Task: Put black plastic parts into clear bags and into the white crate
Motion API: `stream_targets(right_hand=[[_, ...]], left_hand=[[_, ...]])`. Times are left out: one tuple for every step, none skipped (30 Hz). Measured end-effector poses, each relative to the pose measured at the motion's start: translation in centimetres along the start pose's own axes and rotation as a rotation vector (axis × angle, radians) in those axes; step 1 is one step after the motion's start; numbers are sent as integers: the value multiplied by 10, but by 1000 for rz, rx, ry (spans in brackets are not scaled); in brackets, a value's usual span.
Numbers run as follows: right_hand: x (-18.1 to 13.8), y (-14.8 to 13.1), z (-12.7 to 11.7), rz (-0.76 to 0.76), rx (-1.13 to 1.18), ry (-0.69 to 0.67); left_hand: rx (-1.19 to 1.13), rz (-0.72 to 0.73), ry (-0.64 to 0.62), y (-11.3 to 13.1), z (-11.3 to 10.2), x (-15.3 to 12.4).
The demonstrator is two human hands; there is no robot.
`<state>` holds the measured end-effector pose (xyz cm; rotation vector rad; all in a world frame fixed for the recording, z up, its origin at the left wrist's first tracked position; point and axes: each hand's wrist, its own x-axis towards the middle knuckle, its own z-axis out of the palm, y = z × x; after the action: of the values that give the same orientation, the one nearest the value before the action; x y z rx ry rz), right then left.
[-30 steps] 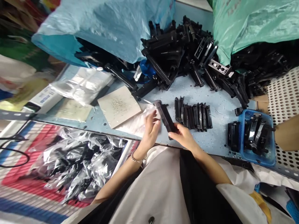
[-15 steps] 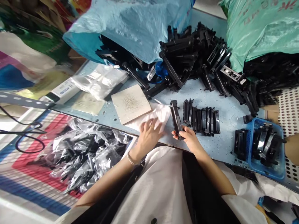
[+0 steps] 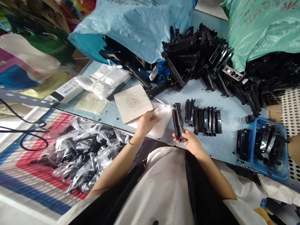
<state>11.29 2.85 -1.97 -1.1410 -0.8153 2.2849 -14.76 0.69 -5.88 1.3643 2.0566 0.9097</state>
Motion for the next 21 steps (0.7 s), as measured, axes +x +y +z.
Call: stream_targets(right_hand=[[-1, 0, -1, 13, 21, -6], [-2, 1, -2, 35, 58, -20], [-1, 1, -3, 68, 108, -46], [0, 3, -3, 108, 168, -86], [1, 4, -3, 153, 231, -139], [4, 7, -2, 199, 289, -196], [7, 10, -1, 250, 335, -253], [10, 13, 1, 307, 371, -300], [13, 16, 2, 365, 398, -331], [16, 19, 3, 418, 419, -344], [17, 21, 3, 457, 437, -345], [18, 23, 4, 476, 455, -337], [18, 24, 5, 475, 474, -330], [18, 24, 5, 459, 493, -329], [17, 24, 7, 445, 512, -337], [17, 24, 9, 450, 529, -352], [17, 25, 11, 479, 545, -368], [19, 26, 14, 524, 565, -377], [21, 28, 17, 576, 589, -376], [25, 30, 19, 624, 616, -366], [29, 32, 21, 657, 639, -353]], left_hand=[[-51, -14, -12, -2, -3, 2], [-86, -10, -21, -3, -6, 3], [-107, 1, -25, -4, -7, 3], [-118, 8, -24, -4, -8, 3], [-121, 4, -24, -4, -8, 2], [-122, -14, -31, -4, -8, 2], [-130, -47, -46, -3, -8, 0], [-146, -87, -57, -3, -8, -1], [-163, -122, -58, -3, -9, -3], [-166, -139, -44, -4, -10, -5], [-147, -126, -14, -5, -12, -7], [-104, -76, 21, -7, -13, -8], [-45, 3, 47, -9, -14, -9], [14, 96, 56, -11, -16, -10], [59, 179, 50, -14, -17, -10], [84, 239, 39, -16, -18, -10], [91, 273, 27, -18, -19, -10], [89, 283, 19, -19, -21, -10], [87, 284, 19, -19, -24, -10], [89, 285, 21, -18, -26, -12], [94, 296, 20, -16, -29, -15]])
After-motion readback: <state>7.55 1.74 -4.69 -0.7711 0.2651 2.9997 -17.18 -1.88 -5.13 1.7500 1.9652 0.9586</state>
